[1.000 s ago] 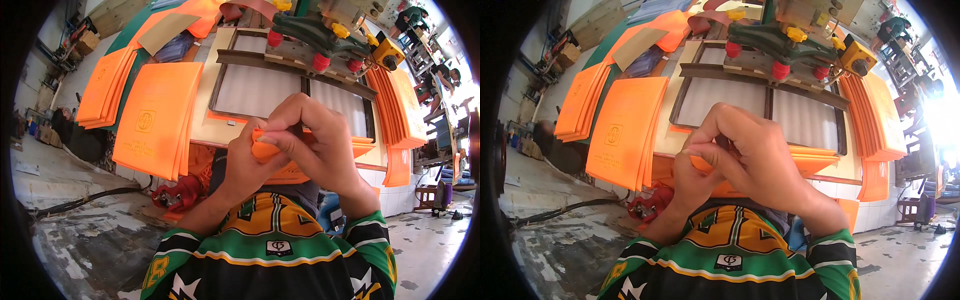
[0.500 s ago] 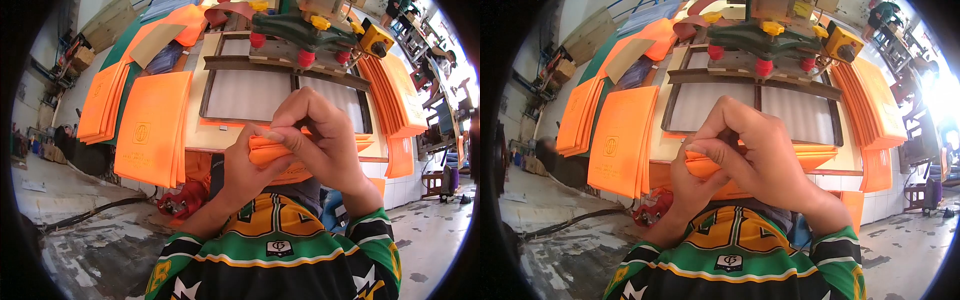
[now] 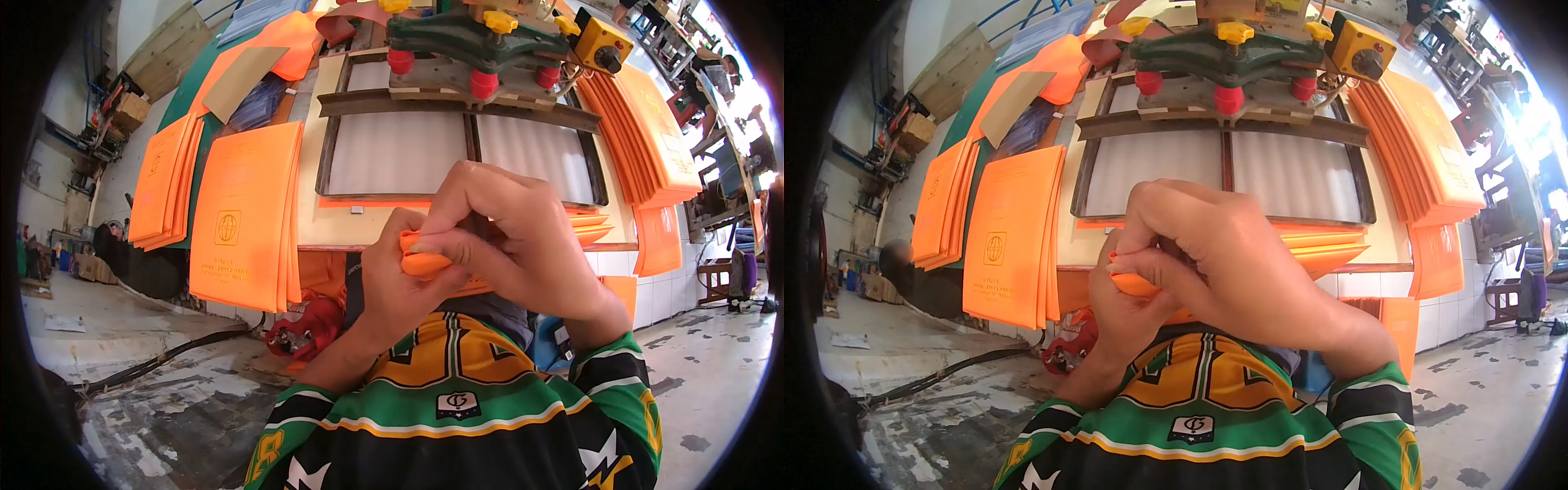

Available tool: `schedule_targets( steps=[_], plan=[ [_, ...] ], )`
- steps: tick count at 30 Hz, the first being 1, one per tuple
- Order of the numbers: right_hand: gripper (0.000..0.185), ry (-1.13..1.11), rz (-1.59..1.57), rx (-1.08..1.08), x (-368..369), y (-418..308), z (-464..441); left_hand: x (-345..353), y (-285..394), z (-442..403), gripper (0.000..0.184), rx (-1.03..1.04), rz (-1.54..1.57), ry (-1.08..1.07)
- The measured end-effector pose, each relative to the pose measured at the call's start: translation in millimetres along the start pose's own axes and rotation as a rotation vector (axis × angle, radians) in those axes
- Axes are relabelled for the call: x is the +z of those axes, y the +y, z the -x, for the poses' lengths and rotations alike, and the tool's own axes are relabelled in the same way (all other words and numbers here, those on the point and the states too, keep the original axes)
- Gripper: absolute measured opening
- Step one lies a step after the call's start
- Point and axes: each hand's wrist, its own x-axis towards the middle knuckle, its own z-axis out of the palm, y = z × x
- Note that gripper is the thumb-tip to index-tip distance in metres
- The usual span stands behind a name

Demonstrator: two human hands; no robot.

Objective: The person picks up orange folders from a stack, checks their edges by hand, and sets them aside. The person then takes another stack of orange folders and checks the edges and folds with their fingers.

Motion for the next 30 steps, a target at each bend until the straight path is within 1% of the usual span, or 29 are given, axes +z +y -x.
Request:
schedule_targets(
  steps=[4,6,9,16,18,21,22,24,26,28,30],
  plan=[
    [0.010,0.008,-0.022,0.005,2,0,2,0,1,0,0.043,0.025,-0.044,0.007],
    [0.010,0.098,-0.083,0.024,2,-2,3,1,2,0,0.043,0.024,-0.049,0.018],
    [0.009,0.138,-0.109,0.006,3,2,4,2,1,1,0.044,0.012,0.016,0.017],
    [0.010,0.118,-0.019,-0.032,3,2,4,1,2,2,0.045,0.003,0.007,0.001],
    [0.011,0.021,0.066,-0.047,0,-2,3,1,3,3,0.045,-0.004,0.002,-0.003],
    [0.010,-0.004,0.052,-0.035,-1,-4,3,2,4,3,0.045,0.014,0.003,-0.008],
    [0.010,-0.001,0.052,-0.034,0,-3,5,2,4,5,0.046,0.013,-0.016,-0.003],
    [0.011,0.120,-0.068,-0.030,3,-1,10,2,2,8,0.046,0.011,-0.035,0.000],
    [0.011,0.142,-0.103,-0.014,3,-3,12,4,0,11,0.048,0.027,0.016,0.017],
    [0.011,0.167,-0.137,0.004,2,-4,15,4,1,13,0.049,0.041,0.003,0.005],
    [0.011,0.129,-0.106,-0.034,2,-5,16,4,2,14,0.050,0.061,-0.011,-0.008]
  ],
)
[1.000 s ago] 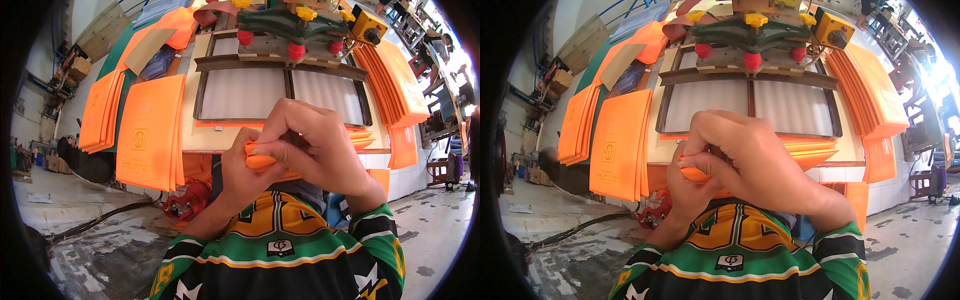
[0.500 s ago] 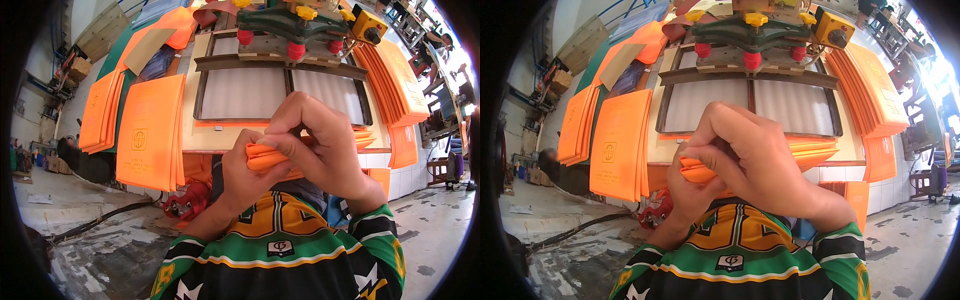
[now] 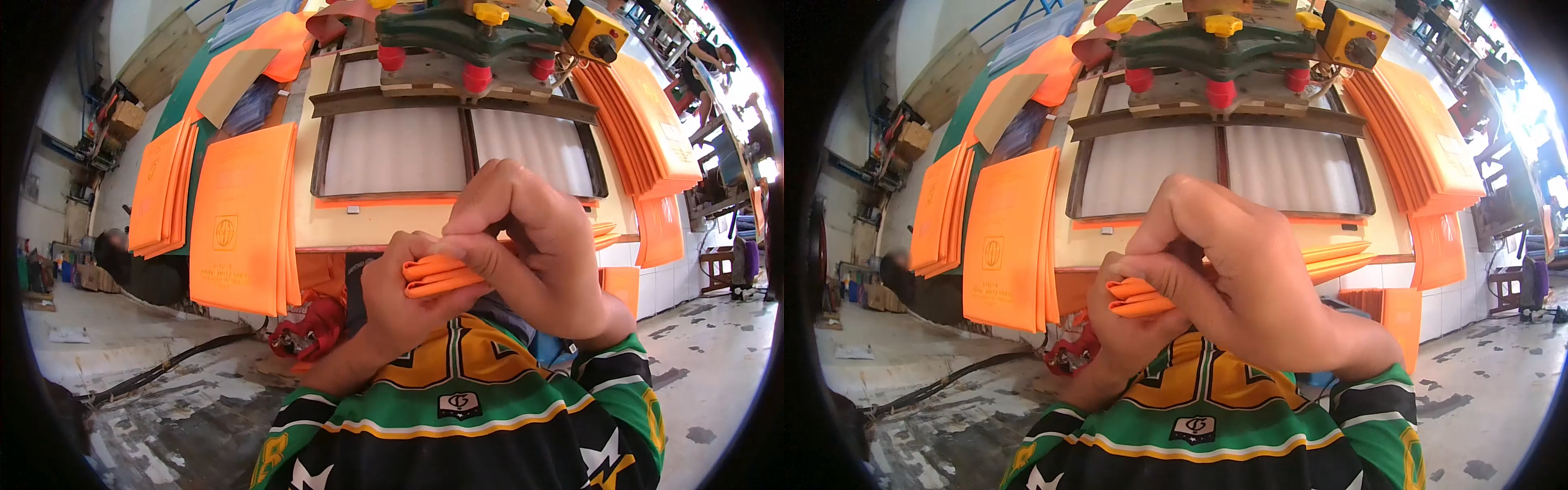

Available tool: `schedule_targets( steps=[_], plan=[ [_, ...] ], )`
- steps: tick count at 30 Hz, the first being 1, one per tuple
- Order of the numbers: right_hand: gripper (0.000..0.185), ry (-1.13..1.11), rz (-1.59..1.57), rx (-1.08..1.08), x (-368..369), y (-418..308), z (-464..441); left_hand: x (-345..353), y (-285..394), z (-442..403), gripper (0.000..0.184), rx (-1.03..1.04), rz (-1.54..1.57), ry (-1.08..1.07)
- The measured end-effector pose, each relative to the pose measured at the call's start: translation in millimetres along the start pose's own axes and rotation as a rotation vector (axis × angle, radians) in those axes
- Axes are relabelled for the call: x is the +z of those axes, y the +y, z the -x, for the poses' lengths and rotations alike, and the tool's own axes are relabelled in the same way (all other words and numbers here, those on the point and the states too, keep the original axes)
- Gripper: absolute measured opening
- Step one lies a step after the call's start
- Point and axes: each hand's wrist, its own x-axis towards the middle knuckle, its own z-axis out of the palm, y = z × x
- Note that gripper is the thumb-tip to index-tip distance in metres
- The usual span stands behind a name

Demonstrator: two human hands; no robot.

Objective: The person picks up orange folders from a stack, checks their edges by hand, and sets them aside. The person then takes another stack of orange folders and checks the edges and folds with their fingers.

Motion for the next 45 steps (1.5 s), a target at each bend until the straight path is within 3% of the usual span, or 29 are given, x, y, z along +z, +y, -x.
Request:
schedule_targets(
  steps=[45],
  plan=[
    [0.016,-0.071,0.188,-0.025,-3,-5,8,-1,6,6,0.051,0.023,0.103,-0.055]
  ],
)
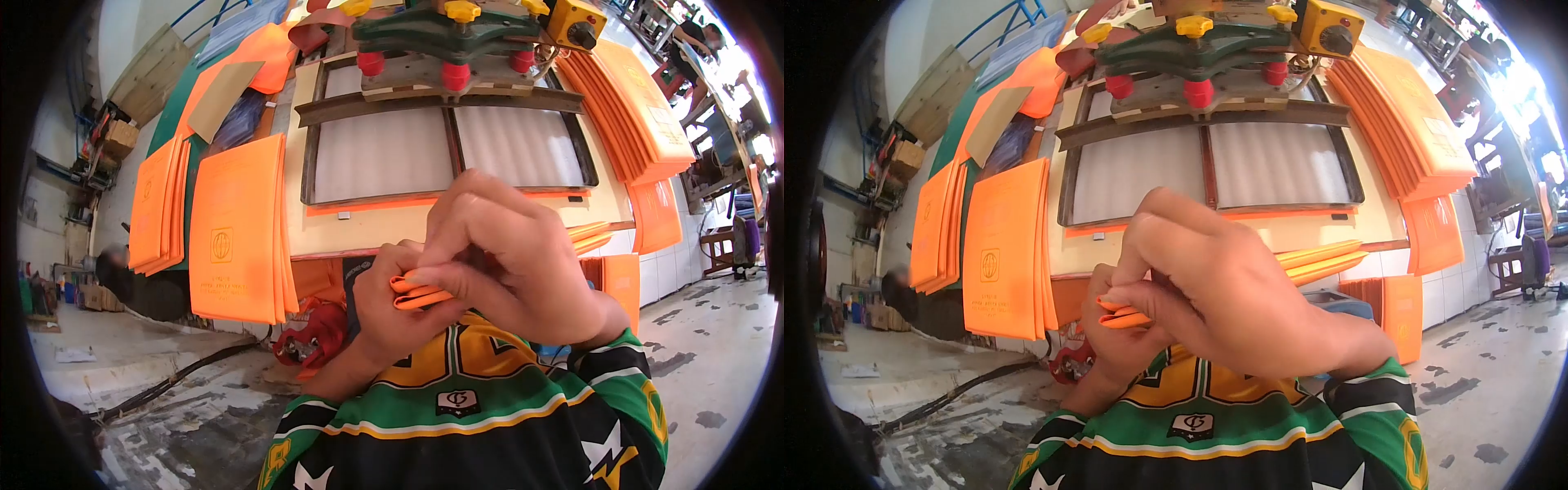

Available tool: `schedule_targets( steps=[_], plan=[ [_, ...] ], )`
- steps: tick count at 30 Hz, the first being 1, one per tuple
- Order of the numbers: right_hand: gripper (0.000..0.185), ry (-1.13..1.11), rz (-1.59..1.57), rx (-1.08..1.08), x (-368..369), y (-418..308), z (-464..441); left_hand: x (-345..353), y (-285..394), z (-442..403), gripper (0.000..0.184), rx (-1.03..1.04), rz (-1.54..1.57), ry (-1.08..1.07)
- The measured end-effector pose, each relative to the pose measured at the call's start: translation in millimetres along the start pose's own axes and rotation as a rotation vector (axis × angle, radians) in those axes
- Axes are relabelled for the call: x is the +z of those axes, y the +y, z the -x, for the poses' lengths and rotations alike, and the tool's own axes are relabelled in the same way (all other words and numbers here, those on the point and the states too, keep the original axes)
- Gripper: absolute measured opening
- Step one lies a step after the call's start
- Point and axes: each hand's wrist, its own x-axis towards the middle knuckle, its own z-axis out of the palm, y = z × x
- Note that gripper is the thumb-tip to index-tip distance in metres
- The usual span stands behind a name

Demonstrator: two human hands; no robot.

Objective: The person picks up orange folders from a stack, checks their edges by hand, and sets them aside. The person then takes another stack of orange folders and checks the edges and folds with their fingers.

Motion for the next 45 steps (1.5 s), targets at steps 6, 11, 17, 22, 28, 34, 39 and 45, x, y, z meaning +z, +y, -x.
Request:
schedule_targets(
  steps=[6,11,17,22,28,34,39,45],
  plan=[
    [0.017,0.500,-0.350,-0.107,-15,2,21,-1,-9,0,0.049,0.054,0.108,-0.060],
    [0.022,0.778,-0.285,-0.100,-54,15,64,-29,-8,1,0.044,-0.056,0.251,-0.185],
    [0.014,0.983,-0.461,-0.009,-92,38,121,-69,-39,38,0.051,-0.039,-0.022,0.120],
    [0.019,0.914,-0.541,0.265,-92,65,145,-89,-44,33,0.060,-0.025,0.132,0.317],
    [0.011,0.557,-0.591,0.301,-80,90,155,-106,-37,23,0.062,-0.002,0.620,0.475],
    [0.008,0.308,-0.525,0.297,-76,90,156,-98,-24,10,0.060,0.085,0.639,0.671],
    [0.007,0.186,-0.506,0.302,-45,92,133,-90,-25,6,0.057,0.103,0.658,0.718],
    [0.015,0.364,-0.316,0.085,-18,106,124,-83,-33,17,0.060,-0.013,0.847,0.821]
  ],
)
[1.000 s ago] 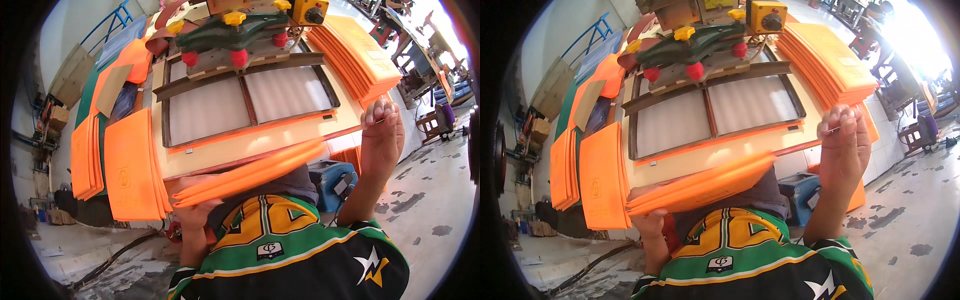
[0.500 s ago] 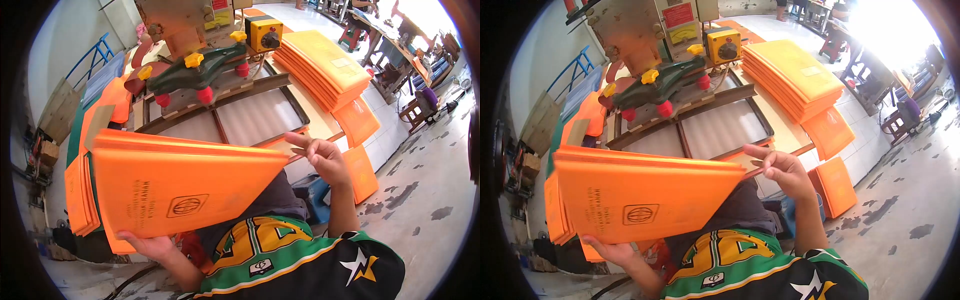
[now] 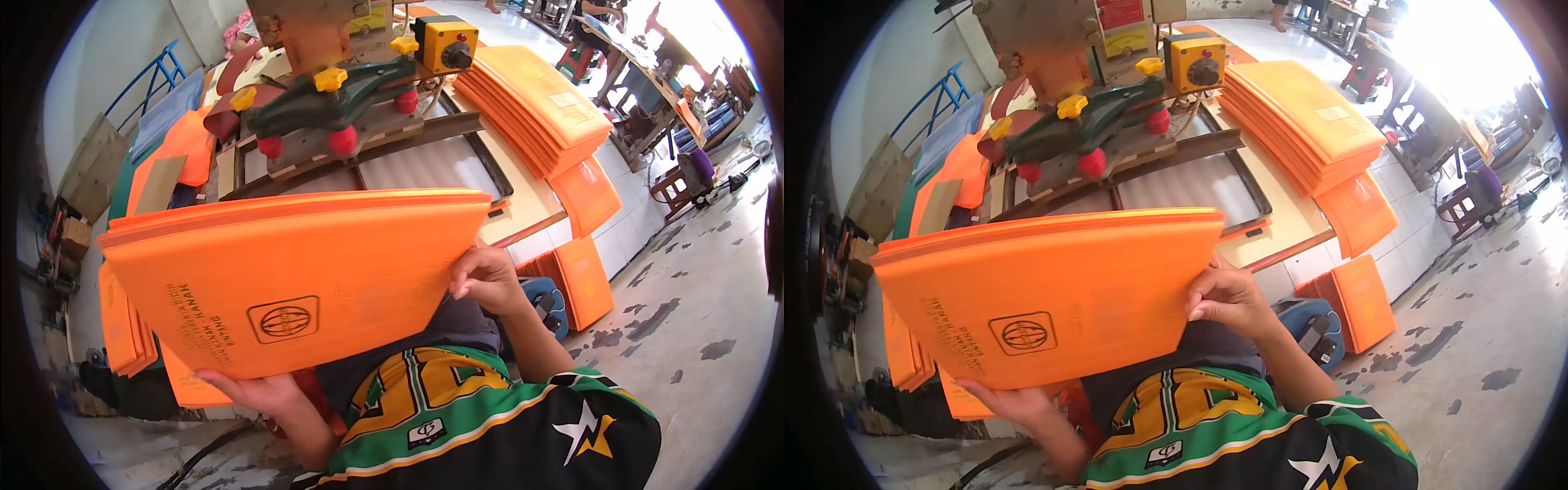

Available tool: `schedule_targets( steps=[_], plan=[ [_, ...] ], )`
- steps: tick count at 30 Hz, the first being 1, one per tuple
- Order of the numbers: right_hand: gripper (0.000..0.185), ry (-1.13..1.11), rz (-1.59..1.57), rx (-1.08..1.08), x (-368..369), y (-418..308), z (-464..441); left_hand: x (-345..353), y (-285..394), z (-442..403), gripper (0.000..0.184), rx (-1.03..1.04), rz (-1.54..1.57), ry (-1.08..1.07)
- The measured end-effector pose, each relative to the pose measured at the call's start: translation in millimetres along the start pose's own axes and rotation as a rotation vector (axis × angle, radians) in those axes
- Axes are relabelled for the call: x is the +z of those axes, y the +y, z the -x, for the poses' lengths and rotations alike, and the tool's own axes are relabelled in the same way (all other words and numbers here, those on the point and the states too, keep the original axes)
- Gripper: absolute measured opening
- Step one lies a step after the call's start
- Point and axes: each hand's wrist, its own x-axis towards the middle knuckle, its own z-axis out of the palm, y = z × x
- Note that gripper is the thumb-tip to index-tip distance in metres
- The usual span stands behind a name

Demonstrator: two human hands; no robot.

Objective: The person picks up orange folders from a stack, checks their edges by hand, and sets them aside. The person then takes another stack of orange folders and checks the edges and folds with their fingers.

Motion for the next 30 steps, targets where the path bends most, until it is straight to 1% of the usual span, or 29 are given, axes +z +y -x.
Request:
schedule_targets(
  steps=[2,3,5,6,7,9,10,12,13,14,15,16,17,18,19,20,21,22,23,24,25,26,27,28,29,30],
  plan=[
    [0.010,0.082,-0.180,0.089,7,1,7,-19,-6,5,0.063,-0.130,0.114,-0.286],
    [0.013,0.189,-0.182,0.060,12,2,3,-23,-5,9,0.063,-0.125,0.094,-0.273],
    [0.013,0.345,-0.141,0.034,12,2,2,-22,-9,13,0.069,-0.179,0.068,-0.190],
    [0.014,0.377,-0.109,0.033,9,0,1,-23,-9,13,0.070,-0.146,-0.042,-0.145],
    [0.014,0.406,-0.074,0.031,4,-5,-1,-27,-6,11,0.070,-0.137,-0.062,-0.129],
    [0.015,0.407,0.052,-0.007,-7,-23,-9,-40,2,4,0.069,-0.159,-0.210,-0.271],
    [0.016,0.410,0.117,-0.024,-13,-33,-15,-55,6,-4,0.069,-0.159,-0.223,-0.260],
    [0.018,0.393,0.205,-0.039,-26,-52,-23,-85,11,-21,0.070,-0.224,-0.373,-0.506],
    [0.019,0.375,0.227,-0.040,-32,-61,-27,-77,12,-20,0.070,-0.224,-0.373,-0.507],
    [0.021,0.317,0.259,-0.019,-38,-72,-31,-66,14,-17,0.072,-0.321,-0.499,-0.569],
    [0.021,0.317,0.259,-0.019,-40,-82,-36,-57,14,-13,0.074,-0.419,-0.626,-0.629],
    [0.023,0.187,0.405,-0.051,-41,-91,-42,-54,11,-9,0.078,-0.494,-0.634,-0.656],
    [0.025,0.055,0.551,-0.085,-41,-100,-48,-50,4,-4,0.078,-0.489,-0.633,-0.657],
    [0.025,0.007,0.538,-0.074,-33,-109,-56,-46,-4,1,0.079,-0.373,-0.684,-0.576],
    [0.025,0.008,0.538,-0.077,-28,-113,-64,-43,-10,2,0.081,-0.259,-0.733,-0.493],
    [0.024,-0.168,0.595,-0.164,-25,-115,-74,-35,-10,-1,0.081,-0.259,-0.733,-0.493],
    [0.023,-0.344,0.648,-0.250,-22,-117,-81,-20,-6,-4,0.085,-0.263,-0.748,-0.472],
    [0.023,-0.344,0.649,-0.249,-19,-120,-86,-11,-4,-7,0.090,-0.265,-0.761,-0.450],
    [0.021,-0.445,0.698,-0.255,-15,-123,-90,-9,-5,-7,0.090,-0.265,-0.762,-0.450],
    [0.019,-0.547,0.745,-0.261,-12,-125,-94,-7,-6,-8,0.092,-0.165,-0.808,-0.485],
    [0.019,-0.549,0.744,-0.263,-7,-125,-97,-6,-6,-7,0.094,-0.062,-0.853,-0.518],
    [0.018,-0.580,0.751,-0.249,-2,-125,-100,-2,-7,-4,0.094,-0.060,-0.854,-0.516],
    [0.017,-0.604,0.756,-0.268,5,-125,-102,4,-10,4,0.093,-0.089,-0.852,-0.575],
    [0.016,-0.627,0.760,-0.288,11,-126,-105,9,-13,11,0.091,-0.119,-0.850,-0.636],
    [0.016,-0.650,0.764,-0.308,18,-126,-108,9,-17,15,0.086,-0.132,-0.867,-0.758],
    [0.014,-0.747,0.812,-0.374,23,-127,-112,12,-21,22,0.083,-0.136,-0.880,-0.819]
  ],
)
